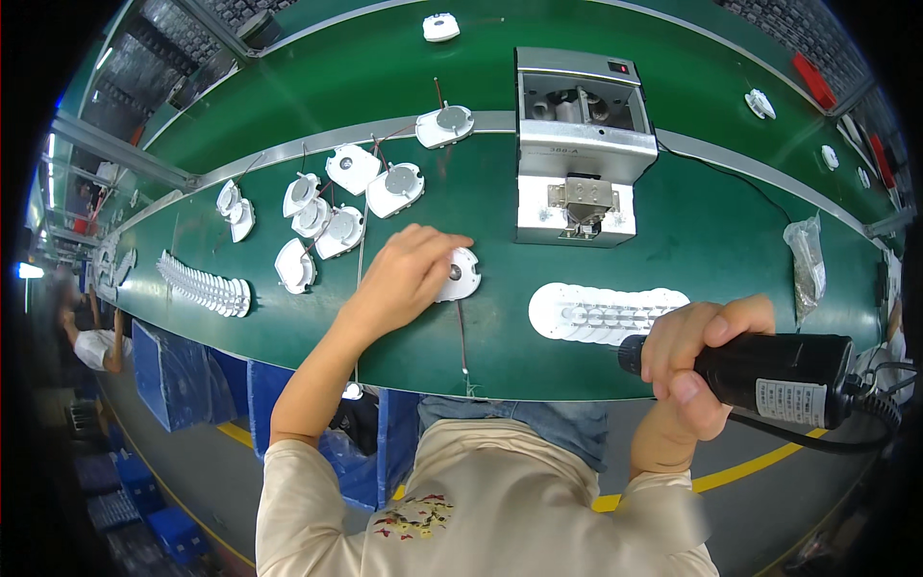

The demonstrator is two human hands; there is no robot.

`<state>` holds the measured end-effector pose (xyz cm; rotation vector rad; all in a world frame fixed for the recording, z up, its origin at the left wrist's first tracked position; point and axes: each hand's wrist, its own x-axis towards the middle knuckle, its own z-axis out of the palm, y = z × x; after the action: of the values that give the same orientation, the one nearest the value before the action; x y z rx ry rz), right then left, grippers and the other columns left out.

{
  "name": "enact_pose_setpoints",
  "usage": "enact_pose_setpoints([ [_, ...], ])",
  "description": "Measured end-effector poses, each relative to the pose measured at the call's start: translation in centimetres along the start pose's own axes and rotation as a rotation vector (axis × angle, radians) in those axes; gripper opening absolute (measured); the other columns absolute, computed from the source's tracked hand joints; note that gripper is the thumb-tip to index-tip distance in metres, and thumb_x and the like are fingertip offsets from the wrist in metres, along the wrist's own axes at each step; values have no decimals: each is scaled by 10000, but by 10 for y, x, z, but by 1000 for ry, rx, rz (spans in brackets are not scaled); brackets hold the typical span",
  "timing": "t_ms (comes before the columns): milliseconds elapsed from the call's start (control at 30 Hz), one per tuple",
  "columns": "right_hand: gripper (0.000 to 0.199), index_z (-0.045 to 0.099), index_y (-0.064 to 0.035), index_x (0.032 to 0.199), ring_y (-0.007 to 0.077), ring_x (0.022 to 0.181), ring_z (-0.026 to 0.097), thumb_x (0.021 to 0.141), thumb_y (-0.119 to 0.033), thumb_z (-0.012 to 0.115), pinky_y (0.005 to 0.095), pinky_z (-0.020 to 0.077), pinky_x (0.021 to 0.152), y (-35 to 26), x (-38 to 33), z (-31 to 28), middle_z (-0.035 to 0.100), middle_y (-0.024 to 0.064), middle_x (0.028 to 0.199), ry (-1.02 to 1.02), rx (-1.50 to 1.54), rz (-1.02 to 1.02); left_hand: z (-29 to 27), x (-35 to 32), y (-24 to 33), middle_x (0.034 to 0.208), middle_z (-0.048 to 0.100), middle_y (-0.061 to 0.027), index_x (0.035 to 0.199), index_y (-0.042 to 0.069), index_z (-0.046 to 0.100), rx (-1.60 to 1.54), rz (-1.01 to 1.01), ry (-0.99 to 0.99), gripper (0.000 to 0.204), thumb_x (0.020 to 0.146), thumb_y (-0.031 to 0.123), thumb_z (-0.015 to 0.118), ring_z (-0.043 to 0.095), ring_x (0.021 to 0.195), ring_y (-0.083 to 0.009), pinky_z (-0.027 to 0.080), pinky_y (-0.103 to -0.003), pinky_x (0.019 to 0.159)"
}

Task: Assemble LED light components and secure them with an electric screwdriver on a factory assembly line.

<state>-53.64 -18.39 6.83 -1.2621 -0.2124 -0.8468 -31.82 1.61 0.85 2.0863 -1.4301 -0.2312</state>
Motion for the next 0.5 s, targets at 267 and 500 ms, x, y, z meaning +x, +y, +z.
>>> enact_pose_setpoints([
  [267, 388, 387, -58, 1037, 119, 407, 459, 731, 12, 614, 267, 424, 411, -3, 2, -11, 491, 40, 615, -35, -23, -7, -15, -17, 15, 1226, 479, -124, 1010, 122, 623, -81, 24, -245, 428, 614, -19, 703, 542, 1073, -325, 495, -387, 850],
  [500, 396, 375, -52, 1042, 130, 420, 482, 731, 22, 609, 282, 444, 424, -4, 11, -13, 501, 44, 617, -137, -49, 19, 44, 3, 50, 1195, 508, -119, 980, 90, 648, -194, 374, -85, 299, 694, 46, 721, 542, 1105, -320, 523, -398, 848],
])
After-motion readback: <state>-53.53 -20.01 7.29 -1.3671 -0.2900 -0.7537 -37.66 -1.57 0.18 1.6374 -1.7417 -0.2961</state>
